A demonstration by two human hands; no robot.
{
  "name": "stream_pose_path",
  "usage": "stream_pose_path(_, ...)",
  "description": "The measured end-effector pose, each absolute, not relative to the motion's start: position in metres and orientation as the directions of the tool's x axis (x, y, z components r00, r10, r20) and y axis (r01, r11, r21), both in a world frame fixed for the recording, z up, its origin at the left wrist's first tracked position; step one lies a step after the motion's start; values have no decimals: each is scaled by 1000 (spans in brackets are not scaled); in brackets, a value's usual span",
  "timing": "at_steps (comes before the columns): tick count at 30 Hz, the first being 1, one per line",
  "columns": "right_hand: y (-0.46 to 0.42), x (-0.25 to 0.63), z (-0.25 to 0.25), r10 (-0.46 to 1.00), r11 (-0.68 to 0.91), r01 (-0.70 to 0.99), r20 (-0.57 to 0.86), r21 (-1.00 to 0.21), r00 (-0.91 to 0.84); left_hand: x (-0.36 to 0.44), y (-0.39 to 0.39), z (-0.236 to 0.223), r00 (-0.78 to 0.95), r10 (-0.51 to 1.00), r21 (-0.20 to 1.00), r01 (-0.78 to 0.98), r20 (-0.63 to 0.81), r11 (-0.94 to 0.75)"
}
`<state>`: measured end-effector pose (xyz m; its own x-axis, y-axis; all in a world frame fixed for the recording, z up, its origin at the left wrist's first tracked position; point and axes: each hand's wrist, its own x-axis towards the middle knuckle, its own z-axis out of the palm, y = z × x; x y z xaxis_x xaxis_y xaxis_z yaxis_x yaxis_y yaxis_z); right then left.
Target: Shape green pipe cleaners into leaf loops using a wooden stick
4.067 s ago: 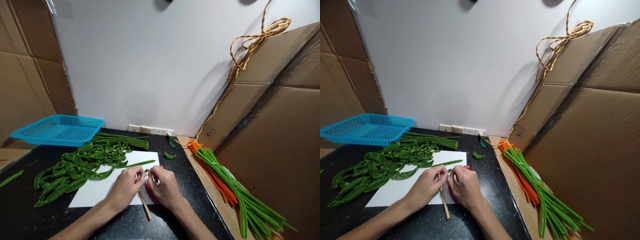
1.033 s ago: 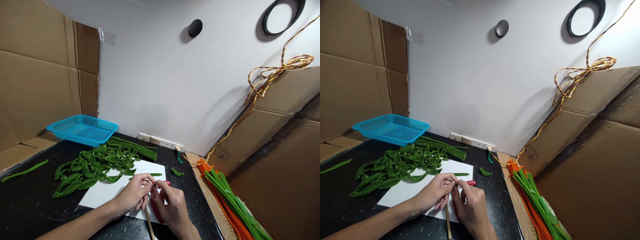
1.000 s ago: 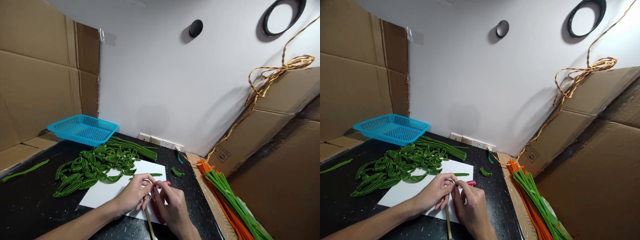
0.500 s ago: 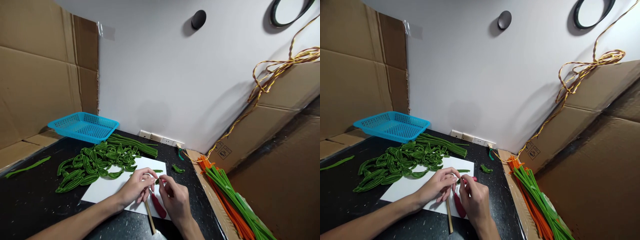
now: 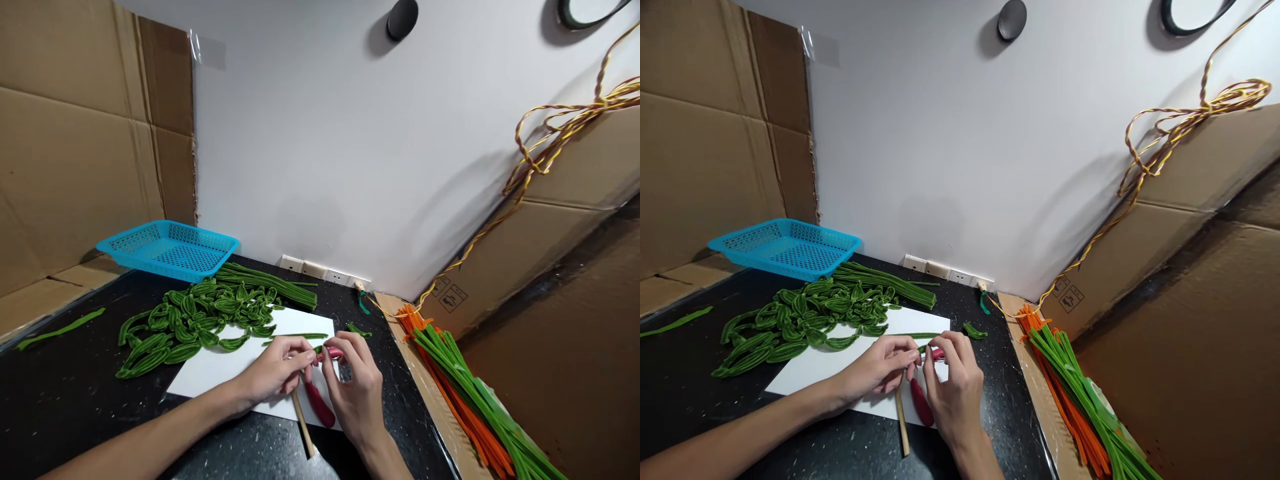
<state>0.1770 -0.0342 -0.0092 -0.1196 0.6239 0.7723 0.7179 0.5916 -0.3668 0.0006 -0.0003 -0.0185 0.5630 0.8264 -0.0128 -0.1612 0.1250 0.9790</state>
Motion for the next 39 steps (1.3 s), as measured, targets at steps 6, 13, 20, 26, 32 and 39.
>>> stream_pose_path(6, -36, 176, -12, 645, 653, 660, 730, -372, -226, -2, -2, -11, 510, 855, 960, -184, -92, 213)
stream_pose_path(13, -35, 177, -9, 579, 730, 637, 721, -249, -381, -4, -1, -10, 518, 841, 892, -289, -160, 348)
stream_pose_path(20, -35, 176, -2, 631, 732, 554, 701, -396, -332, -4, -3, -8, 504, 861, 949, -231, -72, 214)
stream_pose_path(26, -35, 178, -5, 748, 640, 500, 622, -583, -232, -5, -4, -13, 553, 833, 960, -223, -17, 168)
stream_pose_path(32, -34, 179, -4, 826, 559, 425, 521, -712, -212, -4, -6, -12, 566, 825, 954, -244, -6, 174)
stream_pose_path(39, -29, 179, -5, 934, 223, 17, 208, -975, -289, -3, -6, -4, 551, 834, 951, -271, 25, 150)
